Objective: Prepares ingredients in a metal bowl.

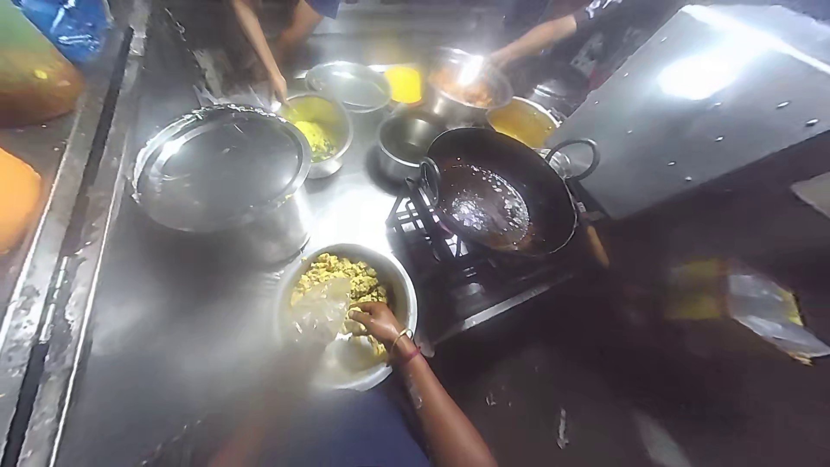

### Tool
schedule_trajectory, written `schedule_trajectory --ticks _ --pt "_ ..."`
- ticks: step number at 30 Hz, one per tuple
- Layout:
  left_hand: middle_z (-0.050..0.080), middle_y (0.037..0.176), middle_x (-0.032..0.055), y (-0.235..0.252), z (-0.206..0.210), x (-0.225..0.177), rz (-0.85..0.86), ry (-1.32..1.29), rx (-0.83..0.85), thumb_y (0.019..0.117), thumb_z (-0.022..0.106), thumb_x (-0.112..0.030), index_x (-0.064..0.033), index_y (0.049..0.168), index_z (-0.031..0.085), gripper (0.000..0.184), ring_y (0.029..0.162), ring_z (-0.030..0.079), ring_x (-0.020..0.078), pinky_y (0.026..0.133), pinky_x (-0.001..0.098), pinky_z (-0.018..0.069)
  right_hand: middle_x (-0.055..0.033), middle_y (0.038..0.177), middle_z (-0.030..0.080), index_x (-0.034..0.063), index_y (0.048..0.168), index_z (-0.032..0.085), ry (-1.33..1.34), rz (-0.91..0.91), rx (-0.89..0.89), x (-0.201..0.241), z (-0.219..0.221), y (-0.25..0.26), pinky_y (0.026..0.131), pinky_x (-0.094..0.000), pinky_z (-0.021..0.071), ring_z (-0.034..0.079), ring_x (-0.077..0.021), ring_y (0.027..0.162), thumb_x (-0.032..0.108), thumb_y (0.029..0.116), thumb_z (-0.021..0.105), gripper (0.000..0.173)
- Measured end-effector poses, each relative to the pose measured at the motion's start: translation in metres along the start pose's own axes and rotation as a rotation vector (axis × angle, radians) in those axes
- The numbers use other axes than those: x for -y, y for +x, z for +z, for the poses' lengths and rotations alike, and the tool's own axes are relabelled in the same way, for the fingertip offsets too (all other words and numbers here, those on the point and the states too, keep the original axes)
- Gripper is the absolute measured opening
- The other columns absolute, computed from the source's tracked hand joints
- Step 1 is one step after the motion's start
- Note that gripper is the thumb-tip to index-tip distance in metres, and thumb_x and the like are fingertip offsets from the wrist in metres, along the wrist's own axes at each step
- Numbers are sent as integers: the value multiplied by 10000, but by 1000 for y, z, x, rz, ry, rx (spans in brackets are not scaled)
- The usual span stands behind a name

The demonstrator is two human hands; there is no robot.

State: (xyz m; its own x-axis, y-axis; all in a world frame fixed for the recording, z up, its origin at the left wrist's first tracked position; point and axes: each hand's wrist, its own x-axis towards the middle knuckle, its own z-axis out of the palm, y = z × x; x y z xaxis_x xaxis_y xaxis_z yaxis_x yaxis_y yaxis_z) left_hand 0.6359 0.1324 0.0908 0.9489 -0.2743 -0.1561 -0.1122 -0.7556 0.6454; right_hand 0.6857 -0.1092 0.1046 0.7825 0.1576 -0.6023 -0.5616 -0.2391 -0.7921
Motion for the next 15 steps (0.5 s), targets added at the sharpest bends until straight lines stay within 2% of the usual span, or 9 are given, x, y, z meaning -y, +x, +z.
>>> schedule_trajectory --ticks 2,4,7,11,13,15 --pt "702 1149 262 3 -6 -4 -40 23 84 1024 394 -539 67 1130 704 689 1161 654 405 1032 543 485 -202 1214 687 -2 1311 653 -10 0 -15 1 2 4 944 -451 586 704 -256 1059 266 1027 640 390" --pt "699 1125 280 4 -12 -9 -68 44 132 1028 389 -543 87 1085 702 706 1147 651 426 1022 545 480 -212 1246 676 -3 1324 643 -49 10 -26 3 3 9 987 -467 563 690 -274 1105 262 1031 635 396" --pt "702 1128 278 5 -12 -8 -40 38 93 1024 374 -565 83 1101 708 733 1149 657 416 1029 537 484 -205 1269 677 23 1343 645 -142 3 -24 6 6 12 1019 -488 534 675 -286 1144 286 1025 638 412" --pt "708 1082 291 3 -11 -9 -23 70 103 1038 335 -565 88 1012 724 760 1117 663 444 996 551 495 -205 1275 678 44 1352 651 -242 2 -16 5 6 13 1044 -515 490 652 -306 1170 307 1012 654 430" --pt "712 1048 287 4 -11 -9 -13 70 103 1045 362 -538 82 985 723 720 1091 671 444 984 555 499 -203 1262 684 37 1354 646 -240 8 -21 2 7 15 1018 -503 516 670 -296 1137 293 1008 659 431" --pt "699 1063 305 6 -14 -12 -30 56 127 1049 389 -509 101 1030 705 687 1102 660 461 1000 573 485 -203 1253 687 28 1364 633 -200 6 -30 0 8 16 976 -483 552 694 -284 1096 253 1007 659 423"
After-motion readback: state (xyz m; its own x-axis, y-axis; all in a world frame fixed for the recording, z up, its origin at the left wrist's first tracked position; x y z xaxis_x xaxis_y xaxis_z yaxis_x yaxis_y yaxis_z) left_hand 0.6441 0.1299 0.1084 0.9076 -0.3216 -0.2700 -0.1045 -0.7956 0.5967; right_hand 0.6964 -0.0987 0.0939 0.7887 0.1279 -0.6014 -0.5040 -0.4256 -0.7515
